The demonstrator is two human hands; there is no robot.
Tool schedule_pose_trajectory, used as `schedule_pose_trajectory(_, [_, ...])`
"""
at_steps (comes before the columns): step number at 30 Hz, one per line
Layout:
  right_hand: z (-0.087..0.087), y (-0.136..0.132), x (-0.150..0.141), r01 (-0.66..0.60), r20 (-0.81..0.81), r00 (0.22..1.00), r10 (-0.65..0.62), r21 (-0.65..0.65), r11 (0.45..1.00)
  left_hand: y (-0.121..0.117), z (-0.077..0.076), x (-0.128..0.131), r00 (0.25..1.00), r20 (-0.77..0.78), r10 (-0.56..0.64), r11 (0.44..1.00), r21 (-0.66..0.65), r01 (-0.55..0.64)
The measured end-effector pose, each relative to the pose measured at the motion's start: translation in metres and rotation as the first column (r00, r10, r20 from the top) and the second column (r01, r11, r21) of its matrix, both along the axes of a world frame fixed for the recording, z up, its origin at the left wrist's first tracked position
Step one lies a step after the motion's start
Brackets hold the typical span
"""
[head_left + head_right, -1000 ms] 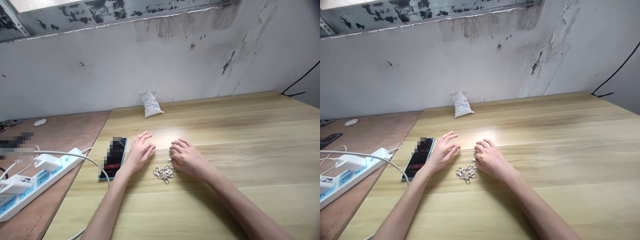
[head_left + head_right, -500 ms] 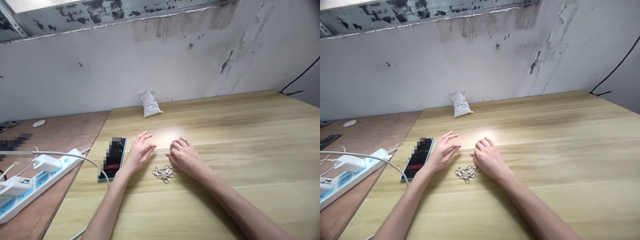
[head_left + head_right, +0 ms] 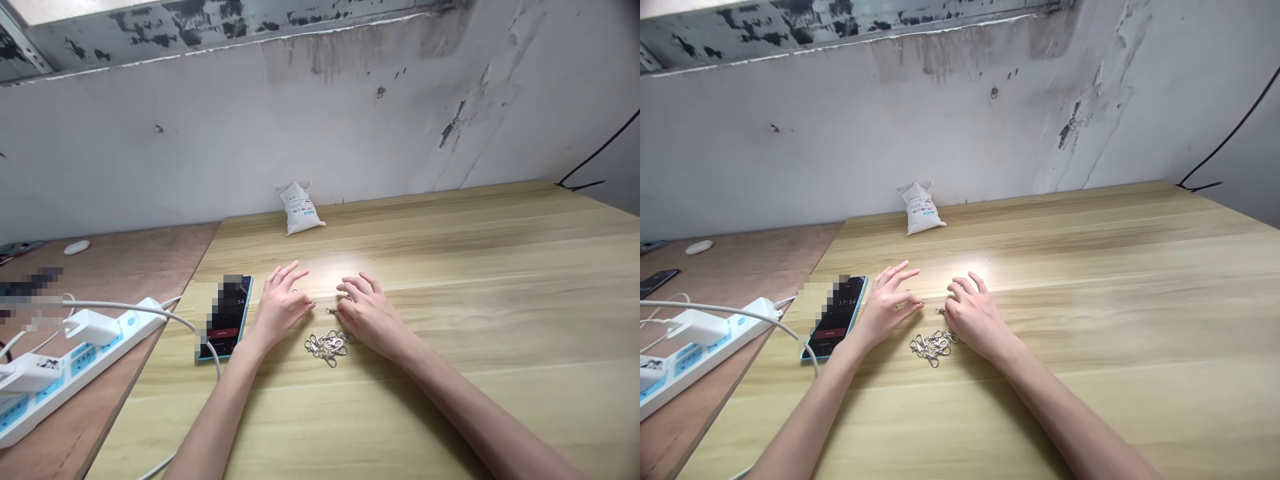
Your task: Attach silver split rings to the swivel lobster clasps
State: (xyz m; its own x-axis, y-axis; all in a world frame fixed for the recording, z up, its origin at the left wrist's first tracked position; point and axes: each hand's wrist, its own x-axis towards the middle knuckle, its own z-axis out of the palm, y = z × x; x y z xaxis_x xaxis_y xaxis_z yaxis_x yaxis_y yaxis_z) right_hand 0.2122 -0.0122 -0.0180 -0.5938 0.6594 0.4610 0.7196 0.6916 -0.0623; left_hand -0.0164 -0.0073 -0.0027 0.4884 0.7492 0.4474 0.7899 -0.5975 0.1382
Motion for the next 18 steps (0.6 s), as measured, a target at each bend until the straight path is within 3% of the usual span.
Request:
schedule_pose_trajectory(8, [-0.0009,-0.0011,0.0002,0.0,0.002,1.0,0.0,0.014,1.0,0.0002,-0.0074,0.0023,0.998,-0.013,-0.068,0.997,-0.026,0.068])
schedule_pose_trajectory(18, [-0.0006,-0.0001,0.0006,-0.009,-0.004,1.0,0.009,-0.006,1.0,-0.0029,-0.003,0.0059,0.996,0.003,-0.089,0.996,-0.003,0.089])
